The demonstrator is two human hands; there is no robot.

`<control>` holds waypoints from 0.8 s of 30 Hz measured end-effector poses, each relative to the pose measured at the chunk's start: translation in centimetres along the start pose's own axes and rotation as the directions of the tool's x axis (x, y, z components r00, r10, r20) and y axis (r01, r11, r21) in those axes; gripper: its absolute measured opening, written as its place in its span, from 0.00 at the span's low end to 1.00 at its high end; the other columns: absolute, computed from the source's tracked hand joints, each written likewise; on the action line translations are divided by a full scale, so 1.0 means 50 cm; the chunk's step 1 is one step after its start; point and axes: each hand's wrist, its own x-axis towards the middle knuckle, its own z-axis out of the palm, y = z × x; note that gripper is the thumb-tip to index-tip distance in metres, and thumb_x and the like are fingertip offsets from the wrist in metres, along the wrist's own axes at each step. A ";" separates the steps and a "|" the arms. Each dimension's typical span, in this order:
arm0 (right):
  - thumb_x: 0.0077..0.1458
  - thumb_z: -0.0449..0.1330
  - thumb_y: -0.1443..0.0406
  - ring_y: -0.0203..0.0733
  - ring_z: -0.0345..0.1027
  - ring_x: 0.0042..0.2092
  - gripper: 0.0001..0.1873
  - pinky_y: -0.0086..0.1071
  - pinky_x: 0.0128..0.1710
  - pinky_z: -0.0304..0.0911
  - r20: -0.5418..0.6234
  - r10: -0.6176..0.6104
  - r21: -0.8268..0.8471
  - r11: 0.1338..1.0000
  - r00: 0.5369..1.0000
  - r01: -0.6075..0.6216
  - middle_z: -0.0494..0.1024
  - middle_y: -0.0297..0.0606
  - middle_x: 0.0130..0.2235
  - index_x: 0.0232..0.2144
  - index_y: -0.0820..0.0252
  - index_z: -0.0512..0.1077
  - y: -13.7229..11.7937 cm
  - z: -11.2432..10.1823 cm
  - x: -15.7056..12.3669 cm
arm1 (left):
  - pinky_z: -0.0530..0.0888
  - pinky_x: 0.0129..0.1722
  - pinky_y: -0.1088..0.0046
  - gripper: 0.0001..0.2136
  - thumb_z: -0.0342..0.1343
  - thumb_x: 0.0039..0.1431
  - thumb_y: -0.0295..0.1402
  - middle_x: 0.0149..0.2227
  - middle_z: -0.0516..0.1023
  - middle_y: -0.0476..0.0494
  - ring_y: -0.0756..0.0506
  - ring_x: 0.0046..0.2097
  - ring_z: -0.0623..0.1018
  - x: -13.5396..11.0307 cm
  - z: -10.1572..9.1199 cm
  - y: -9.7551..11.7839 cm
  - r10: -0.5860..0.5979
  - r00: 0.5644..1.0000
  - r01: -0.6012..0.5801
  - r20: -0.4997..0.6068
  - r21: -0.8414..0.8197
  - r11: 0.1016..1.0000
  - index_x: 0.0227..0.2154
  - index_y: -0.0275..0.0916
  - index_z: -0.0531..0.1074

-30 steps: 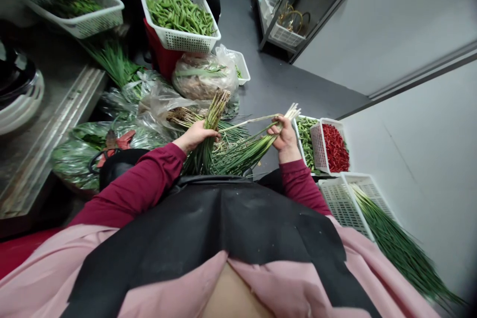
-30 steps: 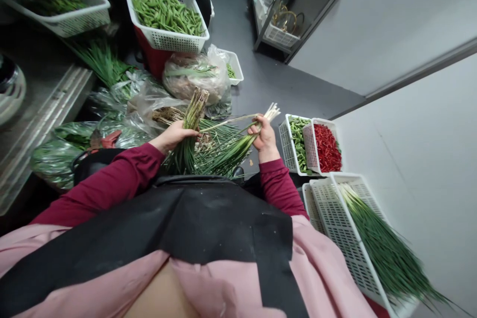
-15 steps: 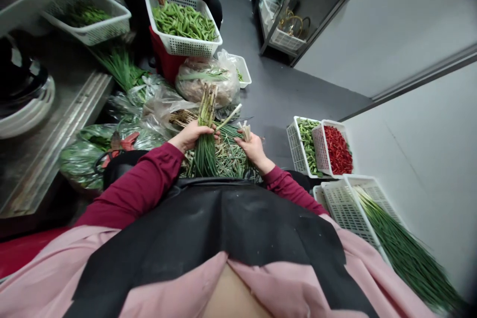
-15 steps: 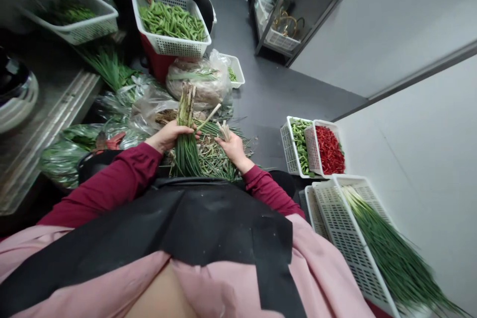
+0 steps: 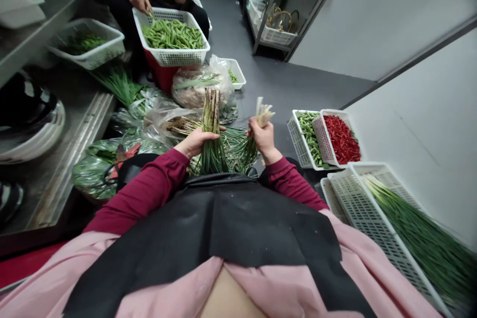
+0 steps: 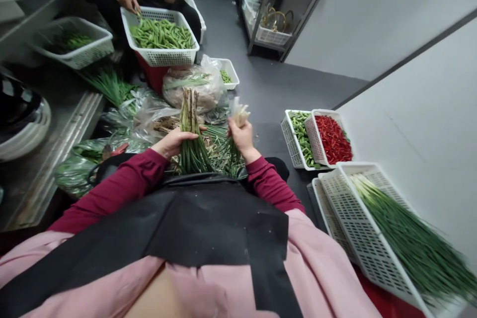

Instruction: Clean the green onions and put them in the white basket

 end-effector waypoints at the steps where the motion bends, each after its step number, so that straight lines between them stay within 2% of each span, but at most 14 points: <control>1: 0.46 0.66 0.54 0.32 0.60 0.20 0.16 0.29 0.22 0.60 0.095 0.035 -0.013 0.999 0.995 -0.034 0.69 0.30 0.20 0.27 0.61 0.72 -0.001 0.005 -0.010 | 0.74 0.31 0.70 0.22 0.64 0.39 0.30 0.29 0.77 0.47 0.48 0.29 0.75 -0.002 0.010 0.002 0.010 1.000 -0.010 -0.002 0.027 1.000 0.42 0.33 0.76; 3: 0.40 0.69 0.57 0.30 0.57 0.19 0.17 0.28 0.19 0.56 0.262 0.102 -0.003 0.994 0.960 -0.105 0.69 0.29 0.19 0.30 0.62 0.73 0.004 0.025 -0.031 | 0.74 0.35 0.68 0.22 0.65 0.38 0.29 0.31 0.78 0.45 0.46 0.31 0.76 -0.008 0.033 0.003 0.051 0.999 -0.050 -0.018 0.076 0.996 0.41 0.33 0.76; 5: 0.38 0.70 0.57 0.30 0.56 0.18 0.18 0.27 0.17 0.54 0.325 0.145 0.077 0.981 0.935 -0.179 0.68 0.28 0.19 0.30 0.62 0.73 0.016 0.044 -0.049 | 0.74 0.38 0.66 0.19 0.64 0.37 0.29 0.32 0.79 0.43 0.44 0.34 0.78 -0.012 0.056 0.000 0.090 0.995 -0.083 -0.049 0.125 0.989 0.38 0.32 0.76; 9: 0.36 0.70 0.58 0.30 0.57 0.17 0.17 0.28 0.17 0.55 0.329 0.197 0.240 0.928 0.923 -0.284 0.67 0.28 0.18 0.25 0.62 0.71 0.046 0.055 -0.061 | 0.74 0.38 0.65 0.15 0.63 0.36 0.29 0.29 0.79 0.43 0.43 0.33 0.78 -0.016 0.084 -0.014 0.099 0.984 -0.068 -0.147 0.199 0.978 0.33 0.32 0.75; 14: 0.37 0.69 0.59 0.31 0.59 0.19 0.16 0.27 0.17 0.55 0.247 0.269 0.333 0.878 0.931 -0.343 0.69 0.29 0.20 0.26 0.61 0.70 0.077 0.036 -0.053 | 0.74 0.40 0.64 0.14 0.62 0.37 0.29 0.28 0.78 0.45 0.44 0.33 0.78 -0.013 0.087 -0.023 0.113 0.945 -0.069 -0.307 0.149 0.986 0.31 0.33 0.73; 19: 0.41 0.69 0.59 0.31 0.59 0.19 0.15 0.27 0.18 0.57 0.256 0.301 0.379 0.843 0.919 -0.382 0.66 0.28 0.18 0.27 0.60 0.69 0.094 0.022 -0.049 | 0.73 0.38 0.68 0.10 0.64 0.38 0.30 0.26 0.77 0.46 0.47 0.30 0.75 -0.010 0.088 -0.025 0.147 0.931 -0.066 -0.334 0.241 0.968 0.26 0.32 0.74; 24: 0.37 0.70 0.60 0.30 0.58 0.17 0.17 0.27 0.18 0.57 0.177 0.327 0.426 0.825 0.928 -0.372 0.67 0.28 0.18 0.25 0.62 0.68 0.102 0.025 -0.047 | 0.72 0.40 0.67 0.13 0.66 0.36 0.33 0.29 0.79 0.44 0.45 0.33 0.76 0.003 0.096 -0.048 0.206 0.922 -0.050 -0.326 0.430 0.902 0.28 0.33 0.75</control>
